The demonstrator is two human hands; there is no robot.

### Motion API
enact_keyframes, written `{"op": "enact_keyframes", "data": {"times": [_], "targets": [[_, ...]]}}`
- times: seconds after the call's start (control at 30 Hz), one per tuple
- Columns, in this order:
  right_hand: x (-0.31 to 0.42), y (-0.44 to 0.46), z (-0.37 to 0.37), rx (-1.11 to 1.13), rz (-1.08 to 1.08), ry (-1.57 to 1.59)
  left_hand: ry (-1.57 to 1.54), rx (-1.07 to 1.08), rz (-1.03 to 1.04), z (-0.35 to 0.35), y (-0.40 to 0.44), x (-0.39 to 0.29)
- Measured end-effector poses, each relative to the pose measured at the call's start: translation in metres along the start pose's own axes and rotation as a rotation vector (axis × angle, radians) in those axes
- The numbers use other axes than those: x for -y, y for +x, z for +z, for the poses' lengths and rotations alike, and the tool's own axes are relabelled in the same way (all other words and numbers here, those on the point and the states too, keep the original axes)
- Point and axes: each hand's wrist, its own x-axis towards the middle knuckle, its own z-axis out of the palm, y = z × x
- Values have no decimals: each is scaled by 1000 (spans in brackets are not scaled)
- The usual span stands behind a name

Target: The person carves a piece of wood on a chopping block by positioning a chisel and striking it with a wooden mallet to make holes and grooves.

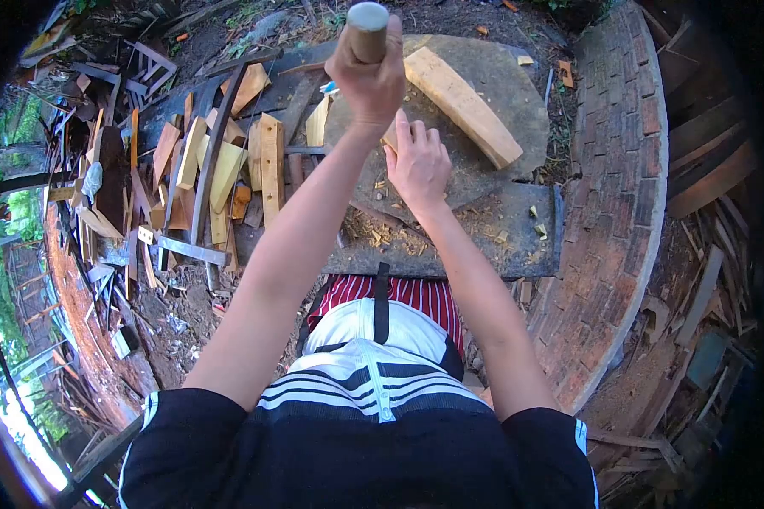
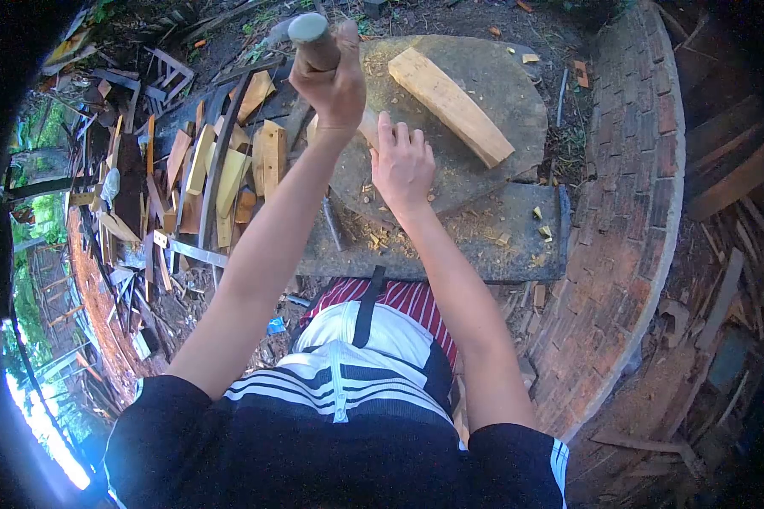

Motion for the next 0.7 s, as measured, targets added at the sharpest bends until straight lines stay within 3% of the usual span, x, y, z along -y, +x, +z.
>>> {"op": "enact_keyframes", "data": {"times": [0.17,0.23,0.37,0.43,0.47,0.53,0.67,0.7], "targets": [[-4,5,-15,99,15,67,-80,-98,-55,0,15,5],[-23,12,-27,-173,-95,4,-62,-56,-95,-5,15,9],[-89,32,-55,-273,-27,-168,-114,-91,-85,3,17,-10],[-116,33,-54,198,56,-265,-96,-87,-92,2,19,-17],[-123,43,-56,184,52,-273,-63,-79,-107,2,19,-19],[-119,71,-76,510,292,82,-28,-54,-96,0,17,-19],[-57,109,-172,24,94,731,-54,-76,-134,7,12,-9],[-33,112,-206,-85,-29,759,-47,-47,-143,6,10,-10]]}}
